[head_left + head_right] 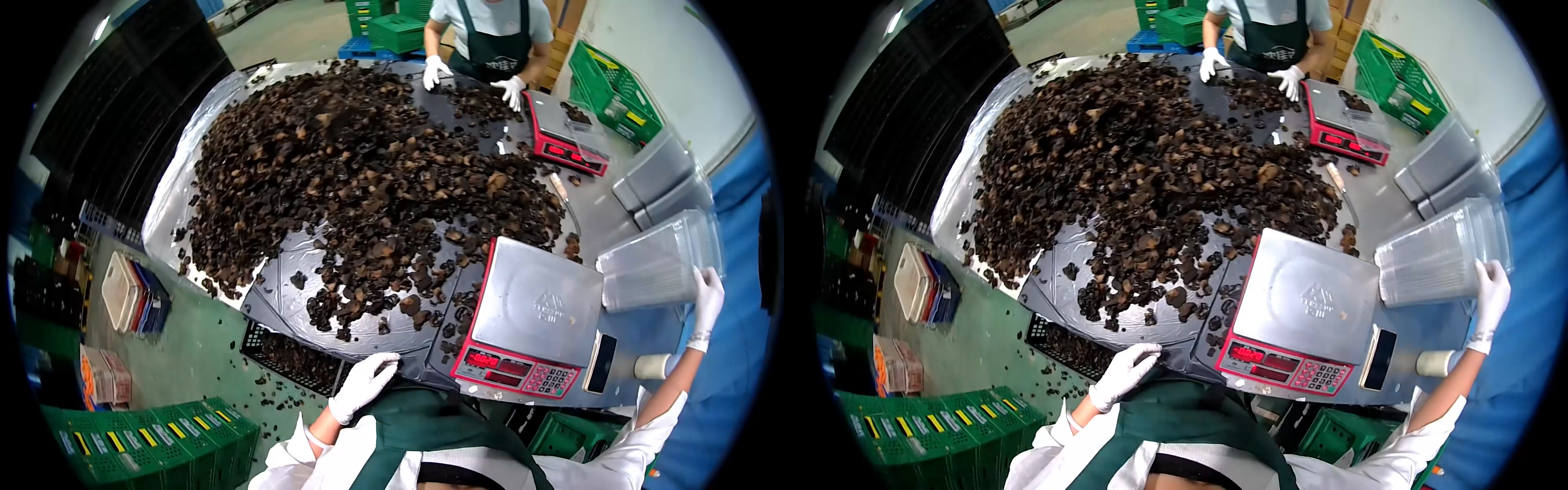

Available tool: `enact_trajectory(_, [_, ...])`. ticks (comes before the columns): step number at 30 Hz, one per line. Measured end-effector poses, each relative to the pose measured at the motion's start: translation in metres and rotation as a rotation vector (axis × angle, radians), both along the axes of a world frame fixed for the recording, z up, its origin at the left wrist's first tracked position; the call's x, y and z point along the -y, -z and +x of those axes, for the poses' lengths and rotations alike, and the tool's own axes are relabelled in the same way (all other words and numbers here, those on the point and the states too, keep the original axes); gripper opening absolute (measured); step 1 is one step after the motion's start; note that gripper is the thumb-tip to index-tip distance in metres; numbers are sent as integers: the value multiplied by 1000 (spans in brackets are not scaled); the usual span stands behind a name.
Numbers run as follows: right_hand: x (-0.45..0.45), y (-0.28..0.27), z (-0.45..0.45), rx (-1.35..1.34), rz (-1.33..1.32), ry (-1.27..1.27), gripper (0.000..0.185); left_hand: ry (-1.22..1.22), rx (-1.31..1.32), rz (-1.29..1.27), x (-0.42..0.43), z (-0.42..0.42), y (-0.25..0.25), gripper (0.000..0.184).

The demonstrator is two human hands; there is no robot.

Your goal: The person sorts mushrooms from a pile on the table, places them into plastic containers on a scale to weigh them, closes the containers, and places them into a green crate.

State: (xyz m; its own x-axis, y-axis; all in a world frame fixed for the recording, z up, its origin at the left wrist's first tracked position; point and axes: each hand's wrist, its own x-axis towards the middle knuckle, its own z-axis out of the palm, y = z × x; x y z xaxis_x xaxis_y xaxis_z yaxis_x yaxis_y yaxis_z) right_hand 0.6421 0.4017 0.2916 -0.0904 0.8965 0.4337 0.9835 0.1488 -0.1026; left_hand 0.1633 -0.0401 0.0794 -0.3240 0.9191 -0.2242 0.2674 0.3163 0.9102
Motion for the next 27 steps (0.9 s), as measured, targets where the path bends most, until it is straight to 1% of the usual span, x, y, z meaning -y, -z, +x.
enact_trajectory(1, [-15,0,24,-232,16,-84,29,-21,15,-13,2,-4,-1,29])
enact_trajectory(2, [-16,-6,26,-465,31,-164,29,-37,29,-24,3,-9,-2,28])
enact_trajectory(3, [-10,-7,28,-622,184,-197,28,-43,30,-22,5,-14,0,28])
enact_trajectory(4, [3,-27,31,-570,138,-204,28,-42,-9,-14,8,-22,4,29])
enact_trajectory(5, [27,-40,0,-624,215,-222,25,-44,-48,-11,12,-27,6,29])
enact_trajectory(6, [61,-46,-42,-675,286,-233,22,-86,-24,-19,13,-34,2,26])
enact_trajectory(8, [102,-27,-93,-605,207,-355,17,-170,-31,-68,16,-51,2,24])
enact_trajectory(9, [129,-22,-126,-395,42,-349,14,-210,-147,-8,18,-61,12,19])
enact_trajectory(10, [141,0,-143,-253,-21,-492,10,-300,-98,-9,20,-70,14,17])
enact_trajectory(11, [157,25,-156,-163,-97,-497,9,-342,-147,-5,24,-84,19,16])
enact_trajectory(12, [170,57,-167,24,72,-619,9,-383,-194,-4,29,-98,26,15])
enact_trajectory(13, [189,68,-186,53,-81,-623,9,-451,-207,11,34,-111,32,14])
enact_trajectory(15, [211,109,-191,178,-167,-632,14,-556,-200,54,43,-136,43,11])
enact_trajectory(16, [223,113,-196,285,-353,-573,18,-577,-207,10,46,-146,46,10])
enact_trajectory(17, [233,113,-204,263,-334,-585,23,-565,-244,26,48,-155,50,12])
enact_trajectory(18, [244,111,-216,242,-313,-595,29,-553,-279,44,49,-163,57,14])
enact_trajectory(19, [252,106,-224,175,-310,-524,40,-543,-249,43,51,-169,65,24])
enact_trajectory(20, [259,102,-238,186,-312,-515,40,-536,-236,42,48,-172,62,24])
enact_trajectory(22, [273,95,-278,-198,-313,-500,41,-367,-525,186,37,-172,56,39])
enact_trajectory(23, [279,96,-304,-207,-386,-543,38,-325,-533,167,34,-168,57,52])
enact_trajectory(24, [284,105,-331,-218,-459,-587,35,-229,-544,197,31,-168,61,64])
enact_trajectory(26, [292,153,-378,-355,-442,-833,36,-50,-640,135,22,-164,51,74])
enact_trajectory(27, [295,169,-403,-329,-478,-855,40,46,-693,151,24,-165,58,77])
